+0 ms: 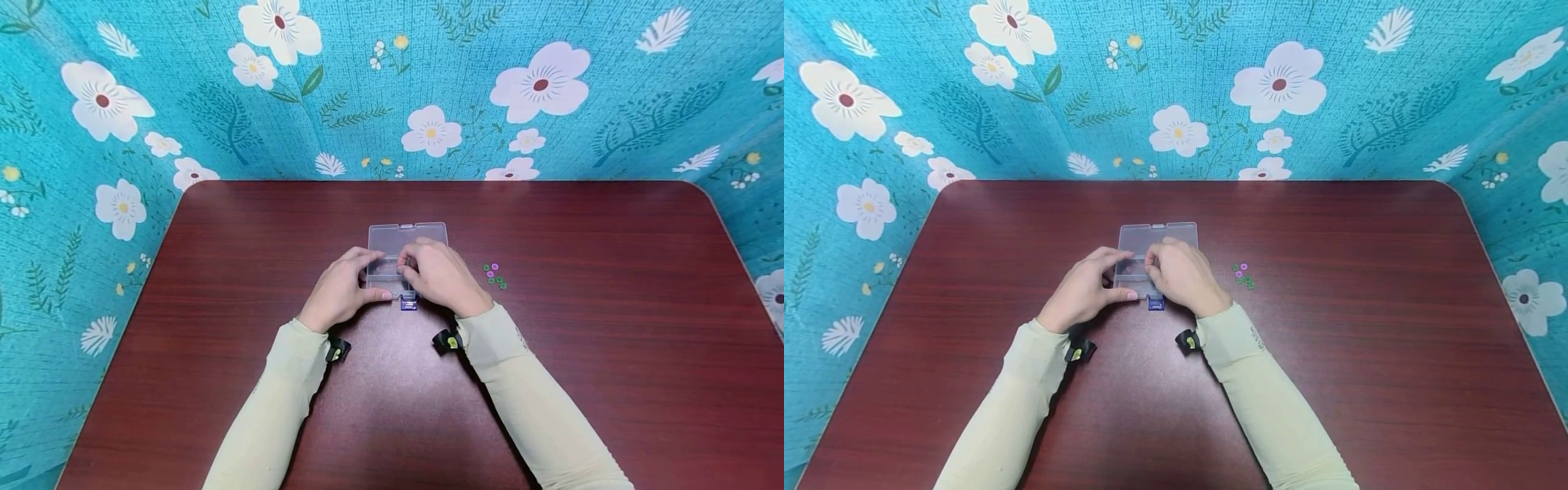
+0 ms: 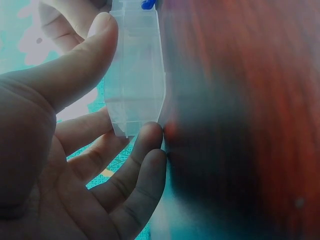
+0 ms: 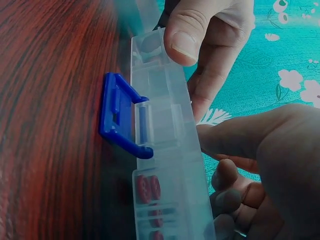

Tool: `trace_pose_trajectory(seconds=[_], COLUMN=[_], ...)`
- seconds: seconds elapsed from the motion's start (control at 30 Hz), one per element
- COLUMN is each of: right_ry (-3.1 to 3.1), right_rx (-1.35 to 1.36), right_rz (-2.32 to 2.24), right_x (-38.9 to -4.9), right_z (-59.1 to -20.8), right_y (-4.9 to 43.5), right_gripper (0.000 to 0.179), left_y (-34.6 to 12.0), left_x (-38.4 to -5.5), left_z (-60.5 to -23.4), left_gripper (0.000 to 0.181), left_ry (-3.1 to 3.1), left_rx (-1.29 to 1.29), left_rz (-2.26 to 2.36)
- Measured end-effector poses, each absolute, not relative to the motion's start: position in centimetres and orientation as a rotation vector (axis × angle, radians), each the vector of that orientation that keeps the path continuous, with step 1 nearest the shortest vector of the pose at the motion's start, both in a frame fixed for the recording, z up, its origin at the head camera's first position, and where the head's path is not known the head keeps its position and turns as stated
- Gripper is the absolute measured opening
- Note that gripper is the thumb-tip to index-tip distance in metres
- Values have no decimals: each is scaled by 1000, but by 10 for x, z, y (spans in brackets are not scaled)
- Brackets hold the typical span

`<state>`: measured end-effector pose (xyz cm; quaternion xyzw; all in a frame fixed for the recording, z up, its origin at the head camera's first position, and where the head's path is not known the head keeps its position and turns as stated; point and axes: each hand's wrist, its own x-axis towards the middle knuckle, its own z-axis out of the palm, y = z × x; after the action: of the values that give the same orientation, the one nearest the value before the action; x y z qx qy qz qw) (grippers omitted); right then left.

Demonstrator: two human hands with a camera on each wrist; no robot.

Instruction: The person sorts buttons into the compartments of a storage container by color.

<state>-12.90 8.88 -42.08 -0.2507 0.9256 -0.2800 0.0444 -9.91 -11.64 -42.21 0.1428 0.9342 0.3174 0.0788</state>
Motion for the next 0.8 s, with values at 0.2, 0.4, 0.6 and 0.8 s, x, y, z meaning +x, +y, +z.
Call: trace_pose_trajectory(seconds=[0.2, 0.4, 0.6, 0.8], right_ry=[2825, 2851, 2872, 2880], right_rx=[-769, -751, -762, -755], right_rz=[-880, -901, -927, -918], right_x=[-127, -125, -123, -120], right_z=[-420, -418, -414, -409], right_y=[91, 93, 98, 107], right_gripper=[3, 4, 5, 5], left_y=[-116, -116, -116, -116], left_x=[-99, -99, -98, -99], left_z=[-422, -422, -422, -422], left_gripper=[70, 70, 70, 70], left_ry=[2788, 2787, 2784, 2783], left_rx=[419, 421, 406, 409], left_rz=[950, 947, 940, 935])
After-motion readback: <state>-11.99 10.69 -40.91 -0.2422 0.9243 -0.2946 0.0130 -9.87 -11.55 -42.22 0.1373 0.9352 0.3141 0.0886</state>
